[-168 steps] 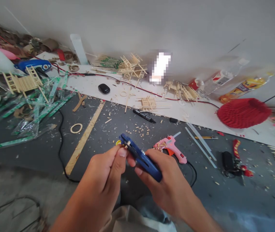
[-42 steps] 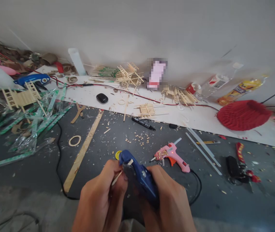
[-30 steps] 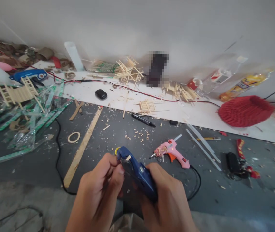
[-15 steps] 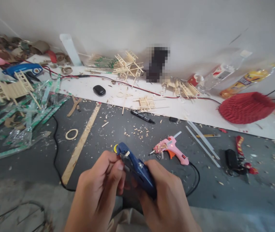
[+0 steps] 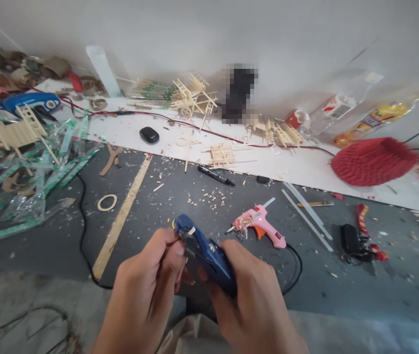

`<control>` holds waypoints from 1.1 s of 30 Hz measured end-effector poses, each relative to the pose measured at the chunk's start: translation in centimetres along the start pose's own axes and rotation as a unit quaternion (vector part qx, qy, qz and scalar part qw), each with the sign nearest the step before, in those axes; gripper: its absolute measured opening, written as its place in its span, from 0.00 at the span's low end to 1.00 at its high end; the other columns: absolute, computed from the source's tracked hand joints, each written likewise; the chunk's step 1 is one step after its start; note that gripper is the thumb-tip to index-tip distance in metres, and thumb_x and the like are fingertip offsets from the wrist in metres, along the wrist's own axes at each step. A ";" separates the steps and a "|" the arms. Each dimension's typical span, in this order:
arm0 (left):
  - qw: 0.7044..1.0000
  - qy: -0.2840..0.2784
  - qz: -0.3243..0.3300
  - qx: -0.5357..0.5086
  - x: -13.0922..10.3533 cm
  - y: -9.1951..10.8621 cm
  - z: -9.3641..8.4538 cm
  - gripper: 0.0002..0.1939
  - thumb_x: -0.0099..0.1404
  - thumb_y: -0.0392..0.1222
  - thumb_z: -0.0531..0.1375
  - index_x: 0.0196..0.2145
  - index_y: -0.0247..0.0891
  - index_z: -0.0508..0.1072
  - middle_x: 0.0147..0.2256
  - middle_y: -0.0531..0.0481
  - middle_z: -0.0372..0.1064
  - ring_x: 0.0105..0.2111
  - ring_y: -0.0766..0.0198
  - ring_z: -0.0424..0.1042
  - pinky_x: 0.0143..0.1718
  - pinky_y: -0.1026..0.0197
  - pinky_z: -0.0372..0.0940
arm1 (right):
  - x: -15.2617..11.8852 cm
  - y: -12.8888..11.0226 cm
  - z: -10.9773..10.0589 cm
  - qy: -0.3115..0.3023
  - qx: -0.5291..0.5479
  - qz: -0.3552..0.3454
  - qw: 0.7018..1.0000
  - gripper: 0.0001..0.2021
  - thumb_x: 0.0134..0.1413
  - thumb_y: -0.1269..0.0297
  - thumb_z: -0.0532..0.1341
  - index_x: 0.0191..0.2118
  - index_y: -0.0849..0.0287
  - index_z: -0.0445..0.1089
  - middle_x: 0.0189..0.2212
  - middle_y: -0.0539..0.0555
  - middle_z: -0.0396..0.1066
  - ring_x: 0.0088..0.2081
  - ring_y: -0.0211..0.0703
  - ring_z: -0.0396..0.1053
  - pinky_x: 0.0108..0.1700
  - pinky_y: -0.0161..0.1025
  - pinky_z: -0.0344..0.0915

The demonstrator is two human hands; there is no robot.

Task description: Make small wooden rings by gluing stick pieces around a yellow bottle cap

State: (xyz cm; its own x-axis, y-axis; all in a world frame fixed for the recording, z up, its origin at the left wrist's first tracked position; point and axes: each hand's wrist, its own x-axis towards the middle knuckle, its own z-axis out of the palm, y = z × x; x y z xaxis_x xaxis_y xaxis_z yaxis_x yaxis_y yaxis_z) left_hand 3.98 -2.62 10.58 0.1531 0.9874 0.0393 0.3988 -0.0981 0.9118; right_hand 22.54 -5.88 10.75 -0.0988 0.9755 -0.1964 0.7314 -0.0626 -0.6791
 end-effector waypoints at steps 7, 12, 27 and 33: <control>0.999 -0.021 0.032 0.022 0.3 -0.4 -0.8 0.15 0.80 0.40 0.53 0.32 0.45 0.66 0.21 0.62 0.65 0.19 0.71 0.69 0.21 0.73 0.65 | 0.0 -0.1 -0.2 0.006 -0.013 -0.011 1.000 0.06 0.66 0.59 0.59 0.37 0.52 0.63 0.34 0.51 0.74 0.29 0.46 0.68 0.30 0.39 0.55; 0.999 0.000 0.016 0.042 0.2 -0.8 -0.5 0.12 0.78 0.40 0.56 0.33 0.45 0.70 0.21 0.61 0.69 0.19 0.68 0.72 0.22 0.70 0.65 | 0.2 0.1 0.2 0.037 -0.057 -0.022 0.997 0.06 0.60 0.64 0.59 0.34 0.51 0.59 0.29 0.49 0.71 0.25 0.44 0.65 0.28 0.40 0.51; 0.988 0.087 -0.107 -0.063 3.2 -0.2 1.5 0.03 0.72 0.43 0.59 0.42 0.45 0.71 0.20 0.62 0.58 0.15 0.66 0.58 0.17 0.64 0.55 | 3.3 -0.6 0.0 0.029 -0.274 0.020 0.961 0.05 0.50 0.67 0.62 0.35 0.53 0.71 0.33 0.53 0.81 0.34 0.55 0.80 0.30 0.43 0.51; 0.978 0.116 -0.112 -0.134 6.6 -1.3 3.1 0.08 0.76 0.45 0.63 0.44 0.38 0.74 0.32 0.56 0.68 0.25 0.68 0.66 0.26 0.64 0.66 | 7.0 -0.6 -2.8 0.024 -0.339 0.020 0.940 0.07 0.55 0.68 0.64 0.40 0.55 0.76 0.38 0.56 0.83 0.40 0.57 0.82 0.35 0.43 0.64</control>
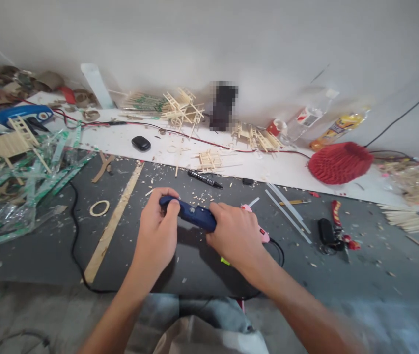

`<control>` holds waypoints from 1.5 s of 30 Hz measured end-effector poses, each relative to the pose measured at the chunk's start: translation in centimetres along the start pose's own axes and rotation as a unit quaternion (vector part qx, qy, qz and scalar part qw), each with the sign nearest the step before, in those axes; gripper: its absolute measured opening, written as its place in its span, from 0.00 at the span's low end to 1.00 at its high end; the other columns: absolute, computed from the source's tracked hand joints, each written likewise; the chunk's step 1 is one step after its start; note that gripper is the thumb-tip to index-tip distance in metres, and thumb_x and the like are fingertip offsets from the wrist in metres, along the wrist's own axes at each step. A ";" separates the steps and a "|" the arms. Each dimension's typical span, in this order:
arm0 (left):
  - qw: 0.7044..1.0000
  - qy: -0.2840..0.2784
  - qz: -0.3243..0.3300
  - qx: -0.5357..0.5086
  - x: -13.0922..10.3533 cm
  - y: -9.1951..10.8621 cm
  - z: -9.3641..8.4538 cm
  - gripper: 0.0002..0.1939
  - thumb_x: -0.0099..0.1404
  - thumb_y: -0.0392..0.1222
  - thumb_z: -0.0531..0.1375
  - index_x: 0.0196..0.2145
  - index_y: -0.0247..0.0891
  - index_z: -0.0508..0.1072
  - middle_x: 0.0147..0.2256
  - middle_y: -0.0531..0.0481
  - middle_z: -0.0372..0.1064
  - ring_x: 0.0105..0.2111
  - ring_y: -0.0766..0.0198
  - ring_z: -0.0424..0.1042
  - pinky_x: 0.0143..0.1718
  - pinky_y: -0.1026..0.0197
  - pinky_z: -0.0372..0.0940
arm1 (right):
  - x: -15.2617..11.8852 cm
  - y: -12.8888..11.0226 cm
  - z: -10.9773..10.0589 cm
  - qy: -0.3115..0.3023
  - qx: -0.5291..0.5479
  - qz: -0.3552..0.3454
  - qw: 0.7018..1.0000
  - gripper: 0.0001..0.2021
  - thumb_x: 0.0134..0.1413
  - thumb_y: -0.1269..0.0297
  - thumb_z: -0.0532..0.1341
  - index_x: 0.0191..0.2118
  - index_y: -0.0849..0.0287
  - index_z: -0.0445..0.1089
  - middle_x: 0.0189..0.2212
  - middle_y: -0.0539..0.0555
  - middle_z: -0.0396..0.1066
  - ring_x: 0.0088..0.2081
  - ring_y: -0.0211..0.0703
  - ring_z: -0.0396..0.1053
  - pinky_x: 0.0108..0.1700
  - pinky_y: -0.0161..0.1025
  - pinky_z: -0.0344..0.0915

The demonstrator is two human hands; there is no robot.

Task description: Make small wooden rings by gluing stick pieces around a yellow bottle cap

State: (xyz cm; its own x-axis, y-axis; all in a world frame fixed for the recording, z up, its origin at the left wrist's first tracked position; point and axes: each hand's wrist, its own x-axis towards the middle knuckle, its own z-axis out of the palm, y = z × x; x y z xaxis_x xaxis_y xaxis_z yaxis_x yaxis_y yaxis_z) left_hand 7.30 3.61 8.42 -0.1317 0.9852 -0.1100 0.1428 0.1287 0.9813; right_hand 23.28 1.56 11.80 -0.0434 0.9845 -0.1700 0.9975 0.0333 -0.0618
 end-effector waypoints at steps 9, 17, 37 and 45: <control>0.989 -0.006 -0.092 -0.114 3.1 -2.4 1.7 0.18 0.77 0.49 0.64 0.58 0.37 0.74 0.51 0.44 0.77 0.42 0.57 0.80 0.41 0.51 0.79 | 4.4 1.1 -0.2 -0.043 -0.083 -0.065 0.994 0.11 0.72 0.57 0.66 0.49 0.60 0.77 0.43 0.54 0.80 0.43 0.47 0.80 0.49 0.50 0.78; 0.972 -0.102 -0.178 -0.114 3.3 -3.0 0.1 0.18 0.77 0.49 0.65 0.58 0.37 0.75 0.53 0.43 0.76 0.46 0.53 0.80 0.46 0.48 0.79 | 5.4 3.0 0.6 -0.038 -0.142 -0.084 0.986 0.12 0.73 0.58 0.66 0.51 0.61 0.77 0.45 0.55 0.80 0.44 0.47 0.80 0.50 0.51 0.78; 0.991 -0.107 -0.050 -0.070 0.2 -0.9 -5.2 0.17 0.72 0.56 0.66 0.45 0.42 0.68 0.41 0.44 0.86 0.25 0.63 0.76 0.31 0.59 0.74 | 2.8 3.0 -1.5 0.058 -0.006 -0.055 0.997 0.15 0.68 0.55 0.68 0.52 0.60 0.76 0.47 0.59 0.80 0.49 0.55 0.78 0.53 0.51 0.73; 0.998 0.038 -0.020 -0.055 -4.9 2.9 -4.1 0.08 0.64 0.48 0.74 0.38 0.44 0.84 0.31 0.52 0.86 0.28 0.60 0.86 0.31 0.65 0.82 | -2.7 0.3 -1.7 -0.072 0.424 -0.030 0.902 0.11 0.69 0.53 0.63 0.37 0.53 0.70 0.30 0.44 0.72 0.32 0.40 0.68 0.35 0.38 0.60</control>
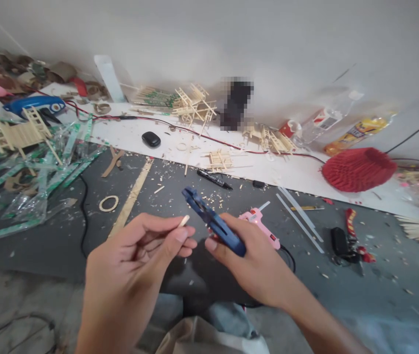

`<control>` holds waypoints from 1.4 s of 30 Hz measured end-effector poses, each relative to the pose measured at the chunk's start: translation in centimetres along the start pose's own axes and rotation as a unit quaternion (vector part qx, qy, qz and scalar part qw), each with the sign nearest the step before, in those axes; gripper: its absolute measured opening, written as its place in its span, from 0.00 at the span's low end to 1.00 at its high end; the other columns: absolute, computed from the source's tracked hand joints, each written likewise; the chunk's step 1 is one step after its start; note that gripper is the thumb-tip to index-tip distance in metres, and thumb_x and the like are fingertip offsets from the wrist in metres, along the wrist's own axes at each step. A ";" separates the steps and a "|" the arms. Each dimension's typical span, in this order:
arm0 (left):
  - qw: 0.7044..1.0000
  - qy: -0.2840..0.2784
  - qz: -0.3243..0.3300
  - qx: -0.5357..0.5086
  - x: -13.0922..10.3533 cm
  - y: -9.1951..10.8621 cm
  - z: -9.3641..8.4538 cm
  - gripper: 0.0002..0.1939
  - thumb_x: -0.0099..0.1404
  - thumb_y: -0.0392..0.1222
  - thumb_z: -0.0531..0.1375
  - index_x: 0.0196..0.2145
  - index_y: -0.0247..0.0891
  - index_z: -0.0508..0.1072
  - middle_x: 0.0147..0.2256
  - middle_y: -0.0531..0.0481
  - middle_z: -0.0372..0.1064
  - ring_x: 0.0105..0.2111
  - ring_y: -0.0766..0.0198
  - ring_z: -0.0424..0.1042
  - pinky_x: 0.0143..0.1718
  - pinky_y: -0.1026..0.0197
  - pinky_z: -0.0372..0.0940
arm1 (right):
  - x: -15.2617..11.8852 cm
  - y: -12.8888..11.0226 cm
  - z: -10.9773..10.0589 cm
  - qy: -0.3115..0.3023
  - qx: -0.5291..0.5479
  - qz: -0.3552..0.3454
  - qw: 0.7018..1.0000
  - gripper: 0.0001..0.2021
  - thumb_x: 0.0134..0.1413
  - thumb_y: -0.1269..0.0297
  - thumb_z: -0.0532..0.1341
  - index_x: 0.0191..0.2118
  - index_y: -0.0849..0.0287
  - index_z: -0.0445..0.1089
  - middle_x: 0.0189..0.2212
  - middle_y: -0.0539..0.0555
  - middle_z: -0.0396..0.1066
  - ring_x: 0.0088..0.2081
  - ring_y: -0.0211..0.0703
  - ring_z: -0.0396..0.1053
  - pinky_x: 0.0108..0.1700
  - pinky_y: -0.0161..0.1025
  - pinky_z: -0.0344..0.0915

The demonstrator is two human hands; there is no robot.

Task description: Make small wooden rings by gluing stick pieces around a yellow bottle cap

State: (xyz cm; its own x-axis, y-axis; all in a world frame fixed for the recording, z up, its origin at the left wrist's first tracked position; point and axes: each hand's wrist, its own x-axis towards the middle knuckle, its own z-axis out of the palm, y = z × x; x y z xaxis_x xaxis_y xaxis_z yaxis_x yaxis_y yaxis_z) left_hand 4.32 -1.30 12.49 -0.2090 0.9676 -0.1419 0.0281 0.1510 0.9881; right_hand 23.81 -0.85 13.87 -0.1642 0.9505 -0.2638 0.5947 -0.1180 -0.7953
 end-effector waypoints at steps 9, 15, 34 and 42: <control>0.969 0.127 0.141 0.155 -0.8 0.0 0.5 0.05 0.59 0.42 0.76 0.33 0.52 0.86 0.29 0.63 0.85 0.26 0.67 0.84 0.27 0.75 0.76 | -2.0 0.8 2.3 -0.021 0.091 -0.019 0.995 0.18 0.72 0.46 0.61 0.36 0.54 0.66 0.29 0.45 0.66 0.31 0.39 0.60 0.33 0.37 0.55; 0.962 0.122 0.196 0.146 -1.1 0.3 0.7 0.08 0.63 0.40 0.74 0.33 0.58 0.86 0.32 0.67 0.86 0.28 0.68 0.86 0.32 0.76 0.78 | -2.3 1.3 3.4 0.026 0.030 -0.024 0.999 0.17 0.71 0.49 0.59 0.32 0.52 0.59 0.27 0.46 0.64 0.27 0.40 0.57 0.30 0.39 0.51; 0.983 0.111 0.011 -0.147 -2.0 0.5 3.2 0.12 0.51 0.33 0.75 0.27 0.54 0.88 0.29 0.58 0.85 0.30 0.61 0.85 0.37 0.67 0.81 | -3.3 2.5 5.3 0.117 -0.074 -0.079 0.987 0.03 0.65 0.61 0.59 0.39 0.53 0.66 0.33 0.51 0.73 0.28 0.45 0.66 0.30 0.40 0.59; 0.978 0.130 0.017 -0.160 -1.9 -0.2 3.7 0.11 0.49 0.33 0.77 0.27 0.51 0.88 0.25 0.58 0.81 0.28 0.67 0.82 0.28 0.77 0.75 | -3.3 2.5 5.9 0.123 -0.048 -0.080 0.988 0.05 0.65 0.61 0.58 0.42 0.54 0.69 0.34 0.53 0.74 0.29 0.47 0.69 0.32 0.41 0.63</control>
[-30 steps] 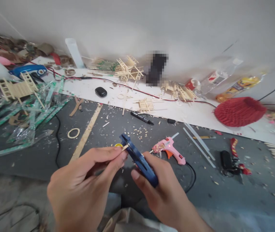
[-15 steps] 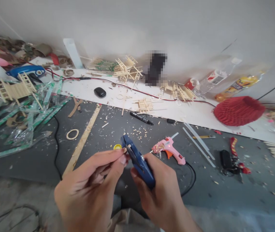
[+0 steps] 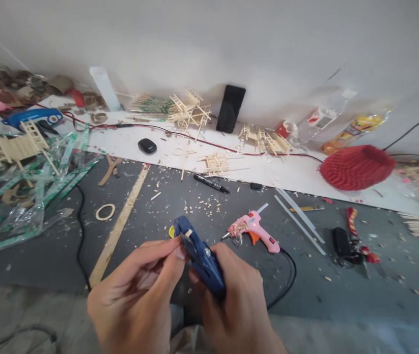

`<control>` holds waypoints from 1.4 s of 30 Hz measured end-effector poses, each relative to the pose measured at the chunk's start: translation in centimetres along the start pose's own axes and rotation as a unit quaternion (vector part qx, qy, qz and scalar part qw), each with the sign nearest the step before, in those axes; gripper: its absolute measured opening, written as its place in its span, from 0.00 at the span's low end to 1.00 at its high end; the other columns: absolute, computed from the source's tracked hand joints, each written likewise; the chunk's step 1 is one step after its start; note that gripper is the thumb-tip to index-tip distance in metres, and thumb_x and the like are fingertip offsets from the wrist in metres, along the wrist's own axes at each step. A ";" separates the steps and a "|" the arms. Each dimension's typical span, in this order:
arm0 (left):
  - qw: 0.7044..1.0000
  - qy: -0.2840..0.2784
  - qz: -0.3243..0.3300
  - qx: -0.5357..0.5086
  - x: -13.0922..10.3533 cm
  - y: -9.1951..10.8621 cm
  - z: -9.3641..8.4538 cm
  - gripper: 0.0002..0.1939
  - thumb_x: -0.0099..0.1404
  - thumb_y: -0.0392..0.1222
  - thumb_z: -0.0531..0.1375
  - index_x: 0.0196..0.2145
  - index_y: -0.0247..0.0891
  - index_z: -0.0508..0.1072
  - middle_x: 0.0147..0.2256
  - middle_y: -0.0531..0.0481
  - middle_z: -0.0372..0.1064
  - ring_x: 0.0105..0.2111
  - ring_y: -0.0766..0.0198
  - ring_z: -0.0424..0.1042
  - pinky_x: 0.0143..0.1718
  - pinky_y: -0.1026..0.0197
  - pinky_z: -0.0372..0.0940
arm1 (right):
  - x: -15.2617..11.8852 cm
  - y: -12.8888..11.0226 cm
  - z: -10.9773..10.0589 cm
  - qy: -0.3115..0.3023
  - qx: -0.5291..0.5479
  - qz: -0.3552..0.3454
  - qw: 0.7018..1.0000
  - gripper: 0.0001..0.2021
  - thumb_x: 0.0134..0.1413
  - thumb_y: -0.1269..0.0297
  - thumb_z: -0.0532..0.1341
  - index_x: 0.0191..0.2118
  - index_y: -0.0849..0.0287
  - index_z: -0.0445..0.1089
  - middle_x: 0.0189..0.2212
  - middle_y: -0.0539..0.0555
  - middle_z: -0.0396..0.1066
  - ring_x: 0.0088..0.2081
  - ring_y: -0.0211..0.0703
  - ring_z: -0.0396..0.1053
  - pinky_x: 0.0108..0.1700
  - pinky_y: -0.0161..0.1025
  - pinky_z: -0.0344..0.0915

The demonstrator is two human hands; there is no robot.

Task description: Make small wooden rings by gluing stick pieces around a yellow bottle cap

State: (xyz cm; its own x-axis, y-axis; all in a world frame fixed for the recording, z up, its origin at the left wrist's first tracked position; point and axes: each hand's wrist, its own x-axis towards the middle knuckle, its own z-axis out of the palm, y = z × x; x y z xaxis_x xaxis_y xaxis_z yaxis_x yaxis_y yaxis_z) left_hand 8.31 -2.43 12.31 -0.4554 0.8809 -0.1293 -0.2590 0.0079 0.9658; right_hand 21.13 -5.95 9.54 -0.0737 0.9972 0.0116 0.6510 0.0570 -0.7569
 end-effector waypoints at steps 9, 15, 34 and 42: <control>1.000 0.006 -0.004 0.007 -0.2 -0.4 -0.5 0.09 0.51 0.35 0.78 0.28 0.50 0.87 0.22 0.58 0.78 0.27 0.64 0.82 0.33 0.70 0.80 | -0.1 -0.2 -0.1 -0.005 0.018 0.007 1.000 0.07 0.68 0.57 0.58 0.40 0.53 0.67 0.33 0.51 0.73 0.30 0.46 0.69 0.31 0.40 0.61; 1.000 0.012 0.002 0.020 0.0 -0.2 -0.2 0.12 0.48 0.34 0.78 0.27 0.52 0.87 0.26 0.57 0.82 0.28 0.63 0.83 0.31 0.69 0.80 | 0.0 -0.5 -0.2 -0.009 -0.004 0.009 1.000 0.08 0.68 0.58 0.58 0.35 0.53 0.63 0.30 0.49 0.72 0.26 0.42 0.64 0.29 0.39 0.56; 0.996 0.061 -0.005 0.062 -0.3 -0.7 -0.2 0.05 0.55 0.42 0.78 0.29 0.48 0.87 0.21 0.59 0.77 0.17 0.70 0.73 0.14 0.74 0.67 | 0.0 -0.9 0.0 -0.026 0.001 0.038 0.999 0.13 0.72 0.51 0.56 0.40 0.54 0.66 0.36 0.53 0.75 0.30 0.46 0.70 0.32 0.42 0.58; 0.997 0.025 0.004 0.077 0.1 -1.4 -0.7 0.04 0.61 0.38 0.75 0.32 0.46 0.86 0.28 0.56 0.83 0.27 0.63 0.83 0.28 0.70 0.78 | 0.0 -0.8 0.3 -0.009 -0.028 0.027 0.999 0.13 0.73 0.52 0.55 0.36 0.53 0.64 0.31 0.51 0.75 0.26 0.44 0.69 0.29 0.41 0.55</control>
State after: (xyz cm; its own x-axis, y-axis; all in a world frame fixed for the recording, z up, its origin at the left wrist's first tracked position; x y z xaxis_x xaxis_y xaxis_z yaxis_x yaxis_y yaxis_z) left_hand 8.04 -2.70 10.74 -0.4992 0.8568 -0.1292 -0.1238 0.0771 0.9893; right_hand 20.42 -5.98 9.94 -0.0516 0.9978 -0.0406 0.6953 0.0068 -0.7187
